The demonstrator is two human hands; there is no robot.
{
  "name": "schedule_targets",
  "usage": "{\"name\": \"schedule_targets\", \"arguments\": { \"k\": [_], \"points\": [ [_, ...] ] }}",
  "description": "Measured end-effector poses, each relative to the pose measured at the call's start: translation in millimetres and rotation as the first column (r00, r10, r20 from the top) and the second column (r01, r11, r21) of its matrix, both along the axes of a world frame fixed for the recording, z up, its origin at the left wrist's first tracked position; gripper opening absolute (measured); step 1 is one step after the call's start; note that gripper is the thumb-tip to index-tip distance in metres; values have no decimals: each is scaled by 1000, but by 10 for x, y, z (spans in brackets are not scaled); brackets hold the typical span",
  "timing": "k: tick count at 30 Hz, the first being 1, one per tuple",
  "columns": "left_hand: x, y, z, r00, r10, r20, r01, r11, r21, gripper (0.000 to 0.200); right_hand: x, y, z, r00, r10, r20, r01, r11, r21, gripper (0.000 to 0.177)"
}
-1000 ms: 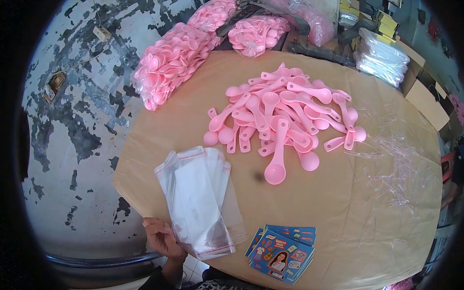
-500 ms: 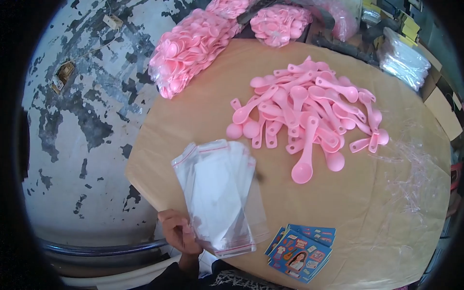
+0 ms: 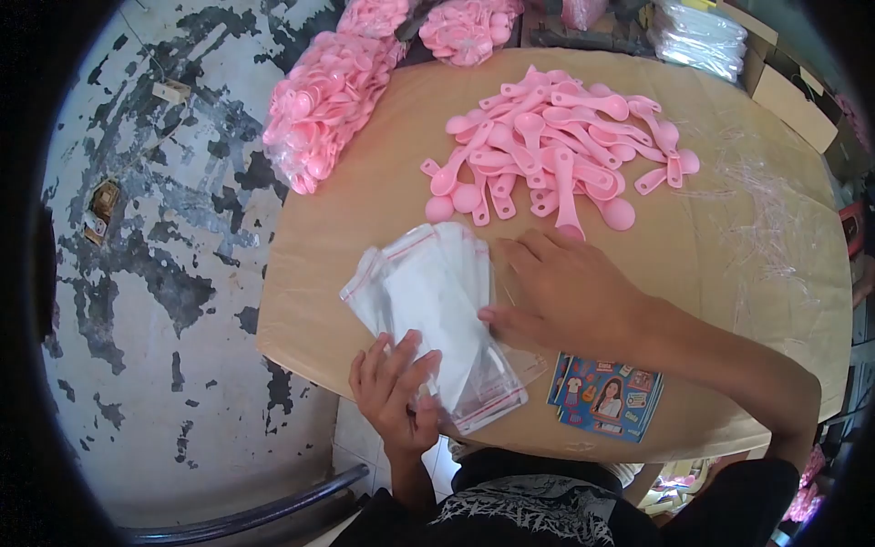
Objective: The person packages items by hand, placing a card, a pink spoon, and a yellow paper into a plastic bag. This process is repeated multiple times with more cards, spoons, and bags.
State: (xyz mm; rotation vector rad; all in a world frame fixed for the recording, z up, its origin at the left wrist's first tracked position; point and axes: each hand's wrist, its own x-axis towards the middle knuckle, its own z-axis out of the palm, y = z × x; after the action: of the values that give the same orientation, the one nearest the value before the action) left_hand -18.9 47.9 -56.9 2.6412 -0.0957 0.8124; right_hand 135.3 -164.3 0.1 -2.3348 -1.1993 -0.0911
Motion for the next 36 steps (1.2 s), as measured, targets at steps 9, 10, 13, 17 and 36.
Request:
{"name": "schedule_targets", "arguments": {
  "k": [9,10,13,17,36],
  "points": [
    [-45,2,74,999,-6,-51,7,1000,25,35,44,93,59,883,67,-465,83,952,294,28],
    [-62,-11,100,998,3,-69,0,999,41,36,58,39,78,904,86,-419,84,925,371,23],
    [-102,-113,301,992,-87,-95,79,994,-78,45,-35,-147,414,854,136,-502,123,885,449,16],
    [37,-519,505,923,-381,53,228,429,-874,61,-360,-360,711,790,239,-564,16,913,408,16],
    [506,-1309,518,761,-428,487,262,-485,-835,33,-541,-1375,27,738,-7,-675,213,951,223,26]
  ]
}}
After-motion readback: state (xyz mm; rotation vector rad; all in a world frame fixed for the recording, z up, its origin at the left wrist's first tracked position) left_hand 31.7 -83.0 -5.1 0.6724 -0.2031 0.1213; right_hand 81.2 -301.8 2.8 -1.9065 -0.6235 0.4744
